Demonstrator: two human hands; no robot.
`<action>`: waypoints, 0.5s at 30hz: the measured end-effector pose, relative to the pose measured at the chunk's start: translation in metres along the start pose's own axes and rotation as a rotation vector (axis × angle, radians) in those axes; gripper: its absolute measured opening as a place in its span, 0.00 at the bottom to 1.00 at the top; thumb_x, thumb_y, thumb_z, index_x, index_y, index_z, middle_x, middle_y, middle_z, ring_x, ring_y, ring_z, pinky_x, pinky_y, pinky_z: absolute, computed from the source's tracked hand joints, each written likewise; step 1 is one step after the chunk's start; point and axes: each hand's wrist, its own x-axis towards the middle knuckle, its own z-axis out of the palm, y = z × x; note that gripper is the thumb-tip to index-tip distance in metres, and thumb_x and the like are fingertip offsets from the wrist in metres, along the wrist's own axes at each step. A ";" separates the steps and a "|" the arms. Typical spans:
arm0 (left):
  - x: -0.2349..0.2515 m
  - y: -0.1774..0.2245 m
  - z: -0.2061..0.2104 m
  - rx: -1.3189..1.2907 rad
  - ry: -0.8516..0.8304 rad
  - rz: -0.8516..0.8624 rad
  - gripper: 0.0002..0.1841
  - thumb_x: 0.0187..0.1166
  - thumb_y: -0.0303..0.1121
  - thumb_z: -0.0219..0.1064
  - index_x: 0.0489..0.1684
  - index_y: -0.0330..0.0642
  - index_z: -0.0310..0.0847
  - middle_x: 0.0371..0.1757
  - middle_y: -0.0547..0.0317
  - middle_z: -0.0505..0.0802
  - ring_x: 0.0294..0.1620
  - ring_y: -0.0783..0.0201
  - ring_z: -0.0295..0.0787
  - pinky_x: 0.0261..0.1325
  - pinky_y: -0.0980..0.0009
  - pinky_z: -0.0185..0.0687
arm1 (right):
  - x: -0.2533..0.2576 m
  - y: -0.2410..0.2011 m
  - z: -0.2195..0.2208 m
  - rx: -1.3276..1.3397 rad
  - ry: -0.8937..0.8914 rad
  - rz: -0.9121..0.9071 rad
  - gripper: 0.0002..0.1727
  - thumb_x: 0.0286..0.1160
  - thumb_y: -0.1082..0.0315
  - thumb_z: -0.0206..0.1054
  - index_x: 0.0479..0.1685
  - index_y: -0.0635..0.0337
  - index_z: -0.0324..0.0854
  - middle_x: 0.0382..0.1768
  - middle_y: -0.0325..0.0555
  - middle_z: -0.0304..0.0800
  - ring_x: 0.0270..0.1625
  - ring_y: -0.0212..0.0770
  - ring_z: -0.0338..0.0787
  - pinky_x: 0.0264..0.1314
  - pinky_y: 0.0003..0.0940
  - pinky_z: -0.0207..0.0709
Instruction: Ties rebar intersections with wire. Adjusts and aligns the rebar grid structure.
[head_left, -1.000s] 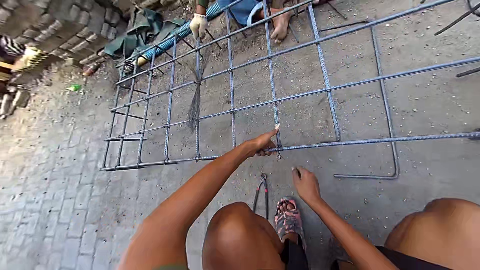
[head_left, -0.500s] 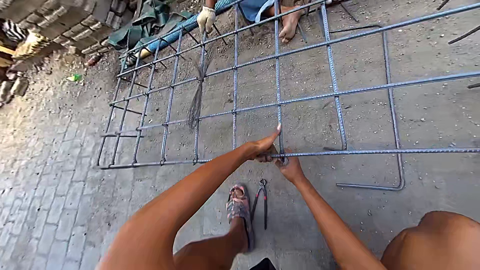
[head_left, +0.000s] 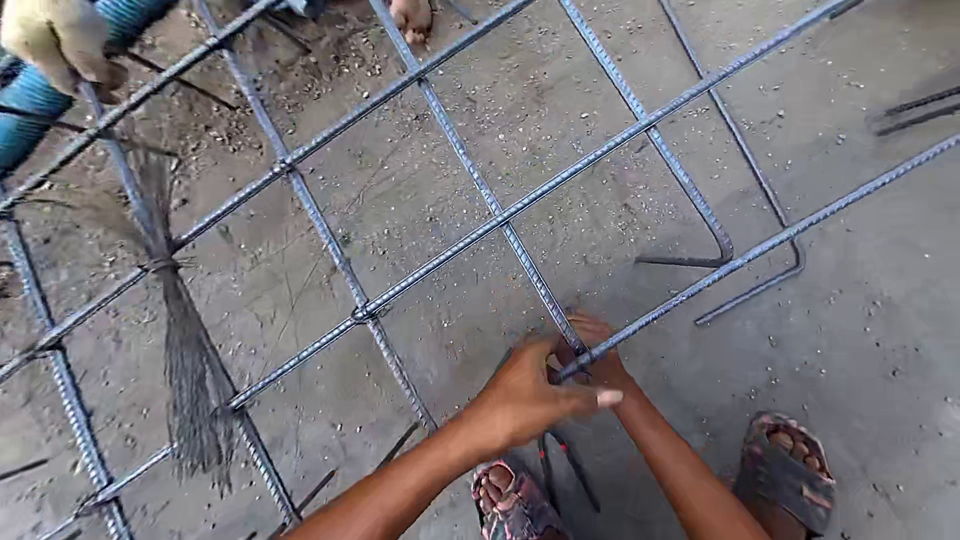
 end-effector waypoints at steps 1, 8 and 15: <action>0.001 -0.002 -0.001 0.074 0.012 0.055 0.28 0.69 0.40 0.81 0.63 0.40 0.72 0.26 0.65 0.82 0.20 0.73 0.75 0.27 0.75 0.75 | 0.004 0.001 0.000 -0.022 0.011 -0.003 0.17 0.70 0.67 0.71 0.15 0.66 0.80 0.19 0.49 0.86 0.30 0.36 0.87 0.48 0.26 0.79; 0.006 -0.061 0.017 0.771 0.686 0.631 0.40 0.67 0.28 0.76 0.85 0.41 0.64 0.59 0.40 0.84 0.23 0.54 0.87 0.19 0.61 0.84 | -0.058 -0.021 -0.013 -0.421 -0.135 0.579 0.33 0.71 0.58 0.71 0.73 0.70 0.73 0.66 0.63 0.84 0.69 0.56 0.85 0.71 0.57 0.78; 0.012 -0.045 0.005 1.387 0.737 0.721 0.56 0.52 0.28 0.80 0.92 0.32 0.53 0.96 0.39 0.50 0.97 0.40 0.37 0.92 0.36 0.34 | -0.136 -0.100 0.051 -0.710 -0.862 1.054 0.45 0.72 0.38 0.70 0.75 0.71 0.74 0.72 0.72 0.78 0.74 0.67 0.81 0.71 0.62 0.75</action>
